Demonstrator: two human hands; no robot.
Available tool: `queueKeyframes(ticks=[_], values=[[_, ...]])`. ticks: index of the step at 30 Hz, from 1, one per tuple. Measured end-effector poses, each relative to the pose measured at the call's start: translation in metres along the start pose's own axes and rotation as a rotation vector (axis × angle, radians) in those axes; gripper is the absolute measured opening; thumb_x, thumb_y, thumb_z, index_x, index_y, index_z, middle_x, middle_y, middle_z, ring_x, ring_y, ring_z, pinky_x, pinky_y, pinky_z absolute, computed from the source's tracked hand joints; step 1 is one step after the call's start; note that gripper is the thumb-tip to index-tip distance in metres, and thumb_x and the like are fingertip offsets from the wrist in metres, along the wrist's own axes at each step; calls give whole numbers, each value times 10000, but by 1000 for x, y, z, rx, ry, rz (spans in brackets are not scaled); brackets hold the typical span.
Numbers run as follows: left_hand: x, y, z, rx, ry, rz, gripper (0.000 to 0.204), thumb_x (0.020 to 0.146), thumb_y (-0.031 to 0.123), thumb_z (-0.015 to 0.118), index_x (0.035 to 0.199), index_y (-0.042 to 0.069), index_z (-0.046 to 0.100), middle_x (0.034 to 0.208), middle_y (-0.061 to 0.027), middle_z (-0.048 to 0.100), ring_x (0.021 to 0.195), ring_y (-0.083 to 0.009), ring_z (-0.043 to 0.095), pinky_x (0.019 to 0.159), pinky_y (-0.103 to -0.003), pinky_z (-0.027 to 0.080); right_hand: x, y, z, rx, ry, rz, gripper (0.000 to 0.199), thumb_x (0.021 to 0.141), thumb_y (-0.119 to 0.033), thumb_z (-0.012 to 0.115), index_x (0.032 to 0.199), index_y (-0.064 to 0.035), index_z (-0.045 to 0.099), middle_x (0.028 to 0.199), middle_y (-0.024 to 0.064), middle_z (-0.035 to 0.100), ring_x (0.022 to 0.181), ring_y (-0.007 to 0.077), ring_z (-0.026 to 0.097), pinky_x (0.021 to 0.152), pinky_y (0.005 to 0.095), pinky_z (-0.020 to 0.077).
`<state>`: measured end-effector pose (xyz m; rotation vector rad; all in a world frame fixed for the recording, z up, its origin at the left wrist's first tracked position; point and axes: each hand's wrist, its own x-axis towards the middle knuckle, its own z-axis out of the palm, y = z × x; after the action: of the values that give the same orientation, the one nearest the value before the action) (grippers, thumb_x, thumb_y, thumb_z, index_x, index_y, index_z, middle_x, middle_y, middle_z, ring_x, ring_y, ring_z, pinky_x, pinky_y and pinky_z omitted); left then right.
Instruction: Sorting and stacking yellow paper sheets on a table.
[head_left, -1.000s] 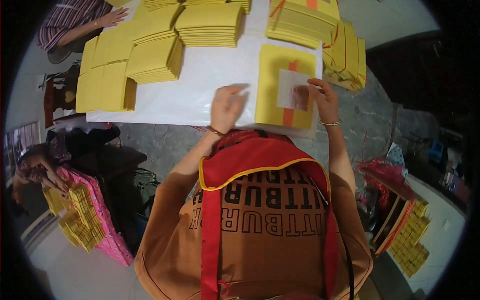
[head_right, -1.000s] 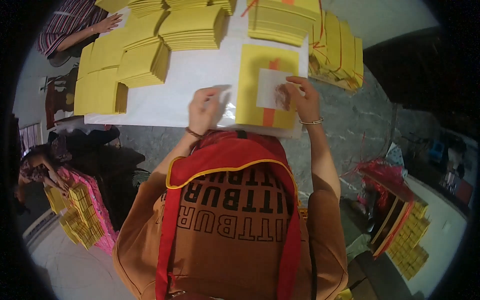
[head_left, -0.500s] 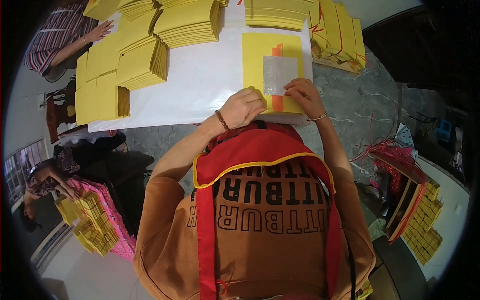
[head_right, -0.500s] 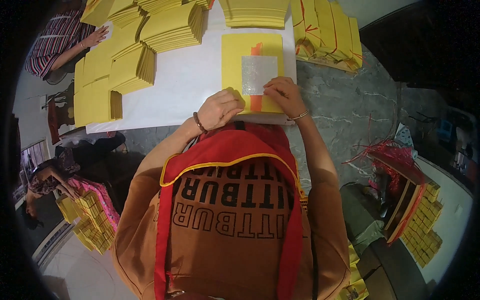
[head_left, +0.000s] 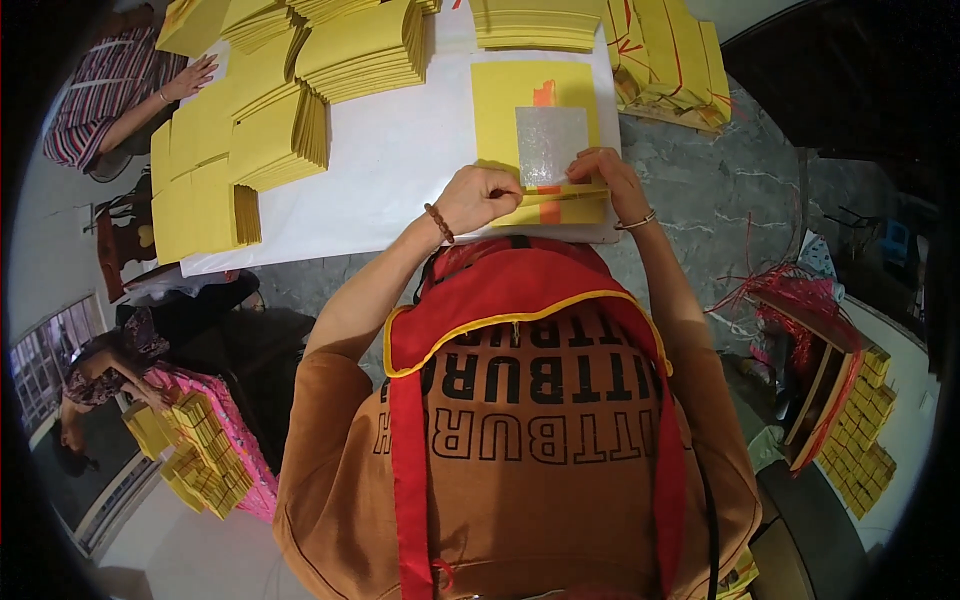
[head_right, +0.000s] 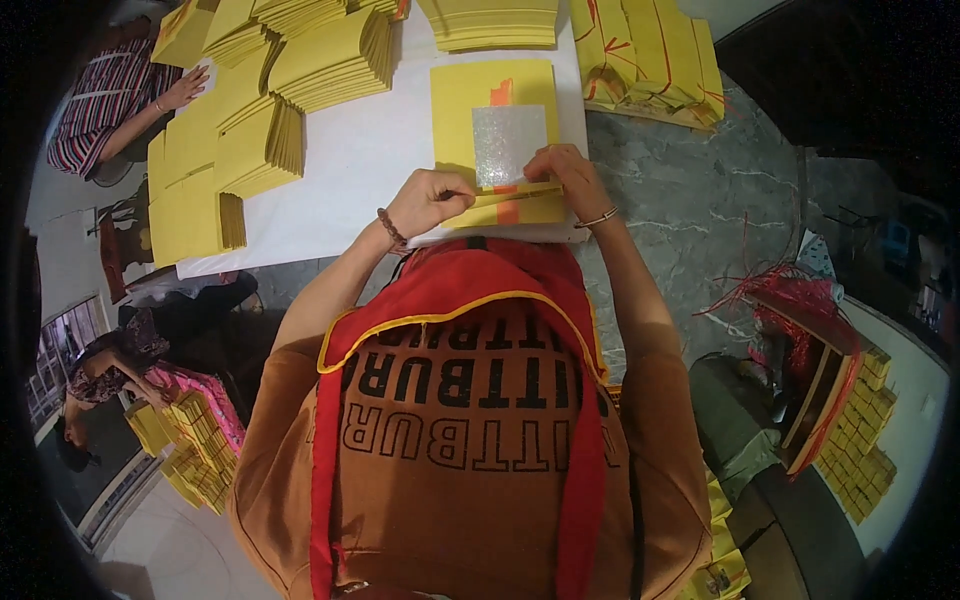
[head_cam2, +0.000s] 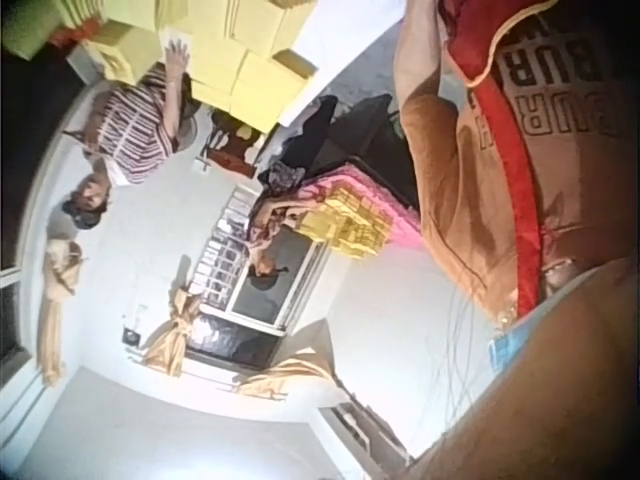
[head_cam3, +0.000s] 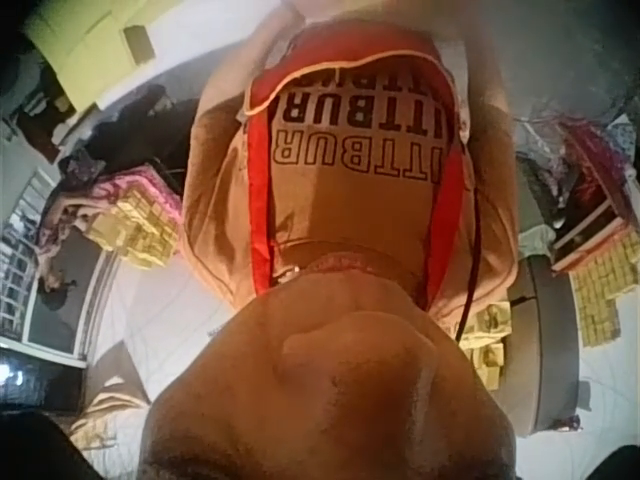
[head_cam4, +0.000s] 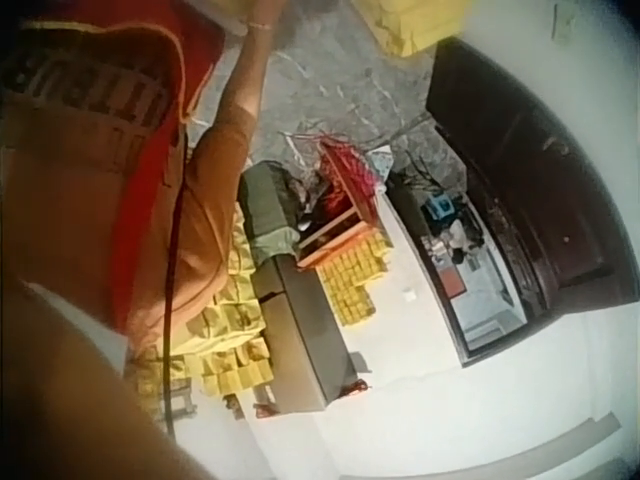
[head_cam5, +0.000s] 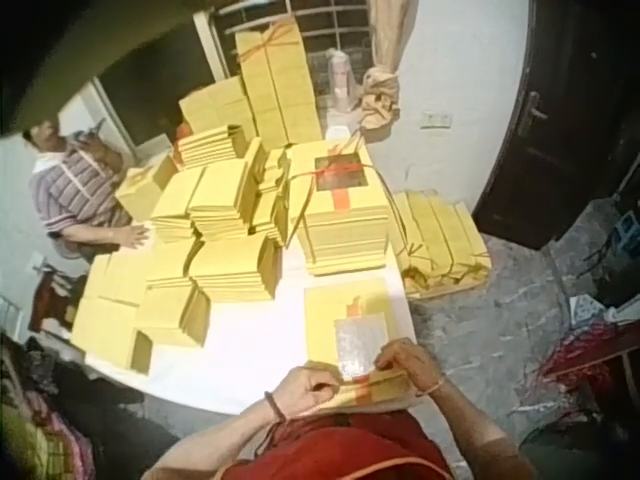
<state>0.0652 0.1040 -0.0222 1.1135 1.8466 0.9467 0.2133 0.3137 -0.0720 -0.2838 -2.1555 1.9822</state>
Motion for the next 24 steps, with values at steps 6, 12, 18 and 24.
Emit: queueKeyframes(ticks=[6,12,18,24], values=[[4,-3,-6,-209,19,-112,145,796,122,599,829,-10,646,689,-21,598,646,-82,530,596,-238,434,-4,12,-8,-14,-56,-111,342,907,-330,476,984,-35,630,1029,74,600,1063,202,476,944,315,360],[8,-6,-10,-287,22,-160,140,801,115,599,823,-16,639,722,-27,604,689,-80,539,634,-231,443,-8,-8,-1,-63,-35,102,431,732,-162,711,1125,-42,580,1209,86,502,1148,203,445,980,313,343],[1,-3,-8,-231,-6,-175,129,809,103,597,854,-13,631,734,-41,597,704,-95,553,648,-245,451,-6,-1,-3,-25,-61,89,372,729,-95,707,1086,-62,610,1148,83,528,1151,203,434,965,302,358],[-12,-5,15,259,322,481,301,820,64,554,1120,91,549,1037,-124,558,804,-266,576,696,-343,492,-4,1,-7,-67,-131,61,271,766,-63,666,1035,-82,636,1127,48,551,1196,193,392,957,311,378]])
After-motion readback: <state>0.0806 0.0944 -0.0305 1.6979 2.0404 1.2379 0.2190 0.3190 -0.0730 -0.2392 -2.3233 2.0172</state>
